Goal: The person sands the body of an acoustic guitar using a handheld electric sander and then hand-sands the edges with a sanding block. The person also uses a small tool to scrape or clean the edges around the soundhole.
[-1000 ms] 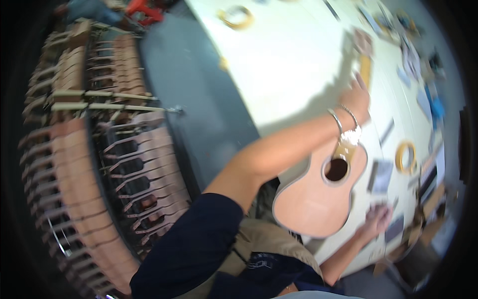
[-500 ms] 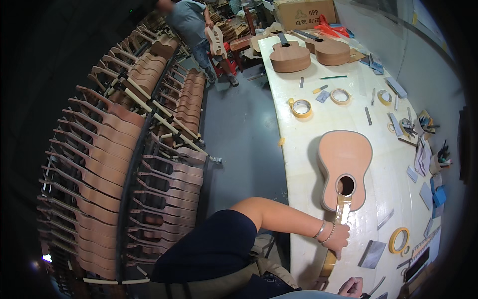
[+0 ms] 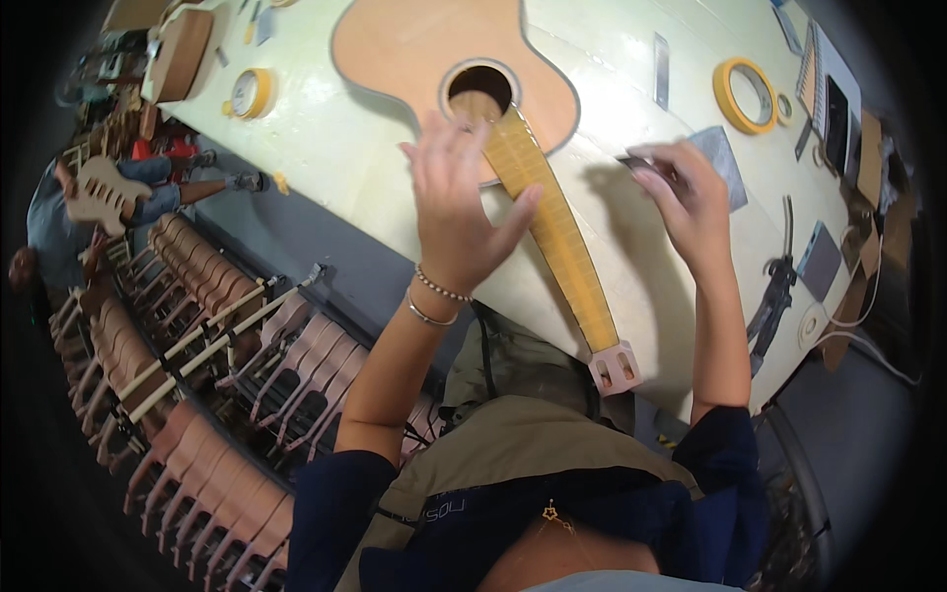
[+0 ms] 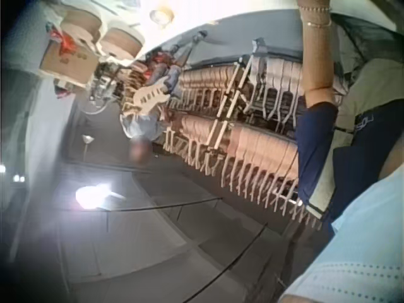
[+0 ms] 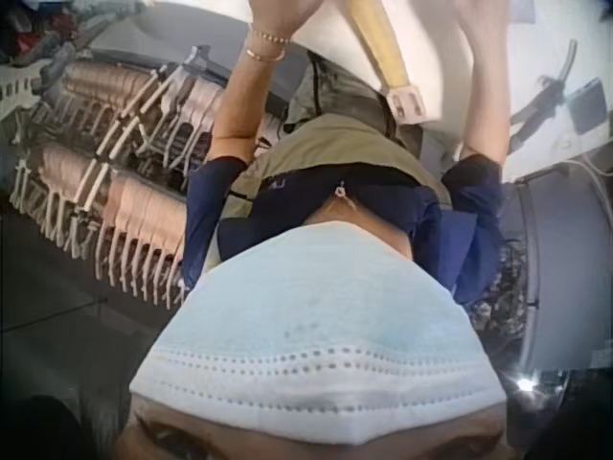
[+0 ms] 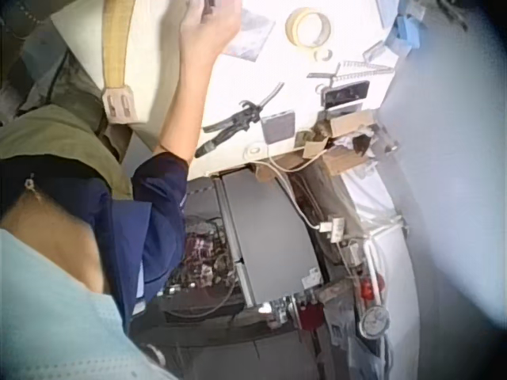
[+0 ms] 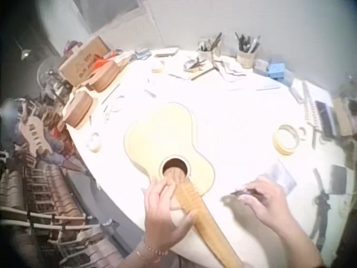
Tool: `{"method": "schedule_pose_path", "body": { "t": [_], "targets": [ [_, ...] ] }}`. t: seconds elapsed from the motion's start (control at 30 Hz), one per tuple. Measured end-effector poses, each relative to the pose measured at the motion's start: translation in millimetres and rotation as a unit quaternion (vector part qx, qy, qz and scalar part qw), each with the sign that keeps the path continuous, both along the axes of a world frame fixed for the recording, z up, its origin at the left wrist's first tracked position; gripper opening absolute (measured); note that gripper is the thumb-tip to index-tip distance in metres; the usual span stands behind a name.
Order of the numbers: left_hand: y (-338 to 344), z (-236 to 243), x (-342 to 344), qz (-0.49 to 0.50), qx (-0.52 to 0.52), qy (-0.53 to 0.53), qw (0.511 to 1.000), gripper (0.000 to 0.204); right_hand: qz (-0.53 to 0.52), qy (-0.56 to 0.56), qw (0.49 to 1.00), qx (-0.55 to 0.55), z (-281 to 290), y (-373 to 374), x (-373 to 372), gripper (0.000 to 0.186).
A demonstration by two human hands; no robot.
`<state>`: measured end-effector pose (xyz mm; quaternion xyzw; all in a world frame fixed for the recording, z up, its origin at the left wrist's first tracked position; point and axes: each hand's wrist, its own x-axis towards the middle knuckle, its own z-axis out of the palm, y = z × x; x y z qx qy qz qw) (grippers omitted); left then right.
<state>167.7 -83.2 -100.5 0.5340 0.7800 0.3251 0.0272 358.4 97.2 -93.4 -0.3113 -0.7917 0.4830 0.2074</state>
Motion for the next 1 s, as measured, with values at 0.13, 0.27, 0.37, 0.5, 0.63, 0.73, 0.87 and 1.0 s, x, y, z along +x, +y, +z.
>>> {"method": "schedule_pose_path", "body": {
  "t": [0.13, 0.27, 0.37, 0.5, 0.63, 0.73, 0.87, 1.0],
  "targets": [
    [22, 0, 6, 0.071, -0.099, 0.109, 0.987, 0.1, 0.048, 0.033, 0.994, 0.097, -4, 10, -45, 0.013],
    [38, -5, 4, 0.115, -0.135, 0.131, 0.975, 0.089, 0.09, 0.058, 0.961, 0.257, -8, 15, -86, 0.01],
    [41, -8, 3, 0.125, -0.109, 0.13, 0.977, 0.073, 0.092, 0.042, 0.946, 0.307, -14, 17, -102, 0.008],
    [44, -7, 2, 0.129, -0.11, 0.122, 0.978, 0.068, 0.083, 0.045, 0.942, 0.321, -16, 18, -108, 0.008],
    [44, -6, 2, 0.132, -0.116, 0.122, 0.977, 0.069, 0.074, 0.056, 0.939, 0.332, -17, 16, -112, 0.008],
    [44, -6, 3, 0.13, -0.111, 0.12, 0.978, 0.068, 0.088, 0.061, 0.939, 0.328, -14, 18, -110, 0.007],
    [41, -12, 1, 0.121, -0.098, 0.115, 0.981, 0.073, 0.117, 0.059, 0.941, 0.313, -16, 25, -110, 0.006],
    [41, -10, 3, 0.131, -0.098, 0.118, 0.979, 0.07, 0.137, 0.034, 0.951, 0.275, 4, 22, -114, 0.003]
  ]
}}
